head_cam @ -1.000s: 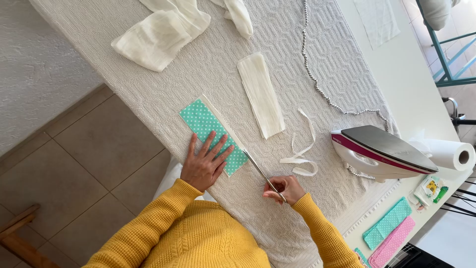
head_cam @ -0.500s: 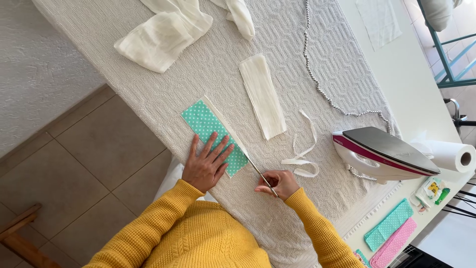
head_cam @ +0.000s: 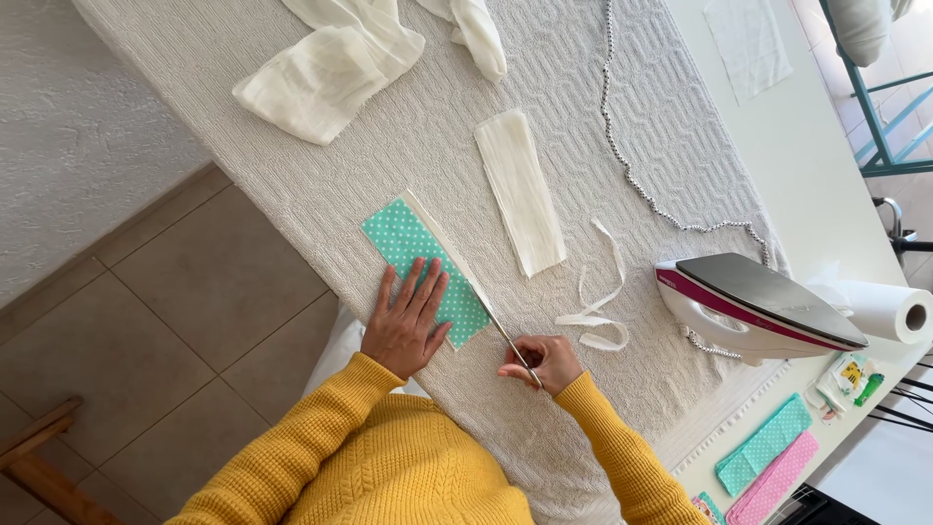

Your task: The person cuts a piece of white fabric using a patterned fabric as a template and scissors. They then iron the cut fabric piece and repeat the cutting process with another piece of white fabric.

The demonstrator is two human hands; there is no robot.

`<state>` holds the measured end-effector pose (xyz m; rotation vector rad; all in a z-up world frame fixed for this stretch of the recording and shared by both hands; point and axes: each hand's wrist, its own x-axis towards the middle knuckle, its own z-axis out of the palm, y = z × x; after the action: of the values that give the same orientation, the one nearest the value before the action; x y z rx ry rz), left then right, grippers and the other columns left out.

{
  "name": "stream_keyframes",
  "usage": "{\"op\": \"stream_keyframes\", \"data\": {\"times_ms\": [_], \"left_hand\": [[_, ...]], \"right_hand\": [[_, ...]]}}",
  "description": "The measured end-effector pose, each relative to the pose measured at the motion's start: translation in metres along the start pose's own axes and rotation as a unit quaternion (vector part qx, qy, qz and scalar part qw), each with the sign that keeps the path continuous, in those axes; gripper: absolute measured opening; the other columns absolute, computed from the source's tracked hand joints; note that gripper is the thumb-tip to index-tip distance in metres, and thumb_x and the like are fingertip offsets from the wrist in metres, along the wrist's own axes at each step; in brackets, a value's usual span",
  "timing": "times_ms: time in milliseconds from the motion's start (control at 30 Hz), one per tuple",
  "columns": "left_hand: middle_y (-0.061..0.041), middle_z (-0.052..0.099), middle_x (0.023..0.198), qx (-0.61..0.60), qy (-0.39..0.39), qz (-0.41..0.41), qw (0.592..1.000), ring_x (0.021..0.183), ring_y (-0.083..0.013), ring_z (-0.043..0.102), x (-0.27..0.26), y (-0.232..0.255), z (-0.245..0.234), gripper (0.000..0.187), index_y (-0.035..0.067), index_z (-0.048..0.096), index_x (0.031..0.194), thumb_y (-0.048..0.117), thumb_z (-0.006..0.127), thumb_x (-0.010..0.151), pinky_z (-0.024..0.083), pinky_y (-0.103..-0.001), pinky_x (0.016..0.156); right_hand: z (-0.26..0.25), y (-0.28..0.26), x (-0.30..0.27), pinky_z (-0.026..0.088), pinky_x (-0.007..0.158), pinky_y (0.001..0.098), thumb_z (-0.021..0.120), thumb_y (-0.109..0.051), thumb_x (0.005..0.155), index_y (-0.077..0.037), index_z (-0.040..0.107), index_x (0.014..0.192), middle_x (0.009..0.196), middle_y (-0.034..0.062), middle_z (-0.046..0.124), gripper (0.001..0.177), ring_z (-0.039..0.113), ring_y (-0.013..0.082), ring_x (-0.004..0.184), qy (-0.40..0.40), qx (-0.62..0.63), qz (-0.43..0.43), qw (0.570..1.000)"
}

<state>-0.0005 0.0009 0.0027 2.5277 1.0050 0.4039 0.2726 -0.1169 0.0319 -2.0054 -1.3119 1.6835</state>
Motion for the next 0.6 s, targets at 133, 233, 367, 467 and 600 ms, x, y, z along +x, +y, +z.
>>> {"op": "stream_keyframes", "data": {"times_ms": [133,233,367,467,600], "left_hand": [[-0.013,0.02,0.169,0.015,0.004,-0.004,1.0,0.157,-0.0287,0.015,0.001,0.0,-0.001,0.078,0.003,0.027,0.159,0.05,0.049,0.101,0.01,-0.058,0.126],[-0.015,0.02,0.169,0.016,-0.003,-0.005,1.0,0.156,-0.0291,0.015,0.0,0.0,0.0,0.079,0.002,0.026,0.159,0.051,0.048,0.102,0.009,-0.058,0.126],[-0.014,0.02,0.169,0.019,-0.008,-0.004,1.0,0.157,-0.0284,0.015,0.0,0.0,0.0,0.079,0.002,0.026,0.159,0.051,0.047,0.102,0.009,-0.057,0.126],[-0.014,0.02,0.169,0.021,-0.009,-0.007,1.0,0.157,-0.0281,0.015,0.001,0.0,-0.002,0.079,0.002,0.025,0.159,0.051,0.047,0.101,0.009,-0.057,0.126],[-0.014,0.02,0.169,0.026,-0.012,-0.005,1.0,0.157,-0.0275,0.015,0.001,0.0,-0.002,0.079,0.002,0.025,0.16,0.051,0.047,0.101,0.009,-0.056,0.126]], "right_hand": [[-0.001,-0.01,0.009,0.044,0.036,0.022,0.087,-0.039,0.073,-0.004,0.078,0.089,0.06,0.0,0.071,0.04,0.057,0.0049,0.041,0.008,0.015,-0.009,1.0],[-0.003,-0.019,0.015,0.042,0.036,0.0224,0.088,-0.037,0.074,-0.003,0.077,0.089,0.058,0.0012,0.069,0.039,0.056,0.005,0.041,0.005,0.016,0.001,1.0],[-0.003,-0.022,0.014,0.043,0.036,0.0221,0.087,-0.038,0.074,-0.003,0.077,0.089,0.058,0.0008,0.069,0.039,0.057,0.0045,0.042,0.008,0.009,-0.006,1.0],[-0.003,-0.019,0.012,0.044,0.036,0.0221,0.087,-0.038,0.073,-0.003,0.077,0.087,0.059,0.0007,0.071,0.039,0.057,0.0048,0.041,0.007,0.009,-0.008,1.0],[-0.002,-0.016,0.011,0.044,0.036,0.0219,0.087,-0.039,0.073,-0.004,0.078,0.087,0.06,0.0004,0.072,0.039,0.058,0.0048,0.041,0.007,0.006,-0.006,1.0]]}}
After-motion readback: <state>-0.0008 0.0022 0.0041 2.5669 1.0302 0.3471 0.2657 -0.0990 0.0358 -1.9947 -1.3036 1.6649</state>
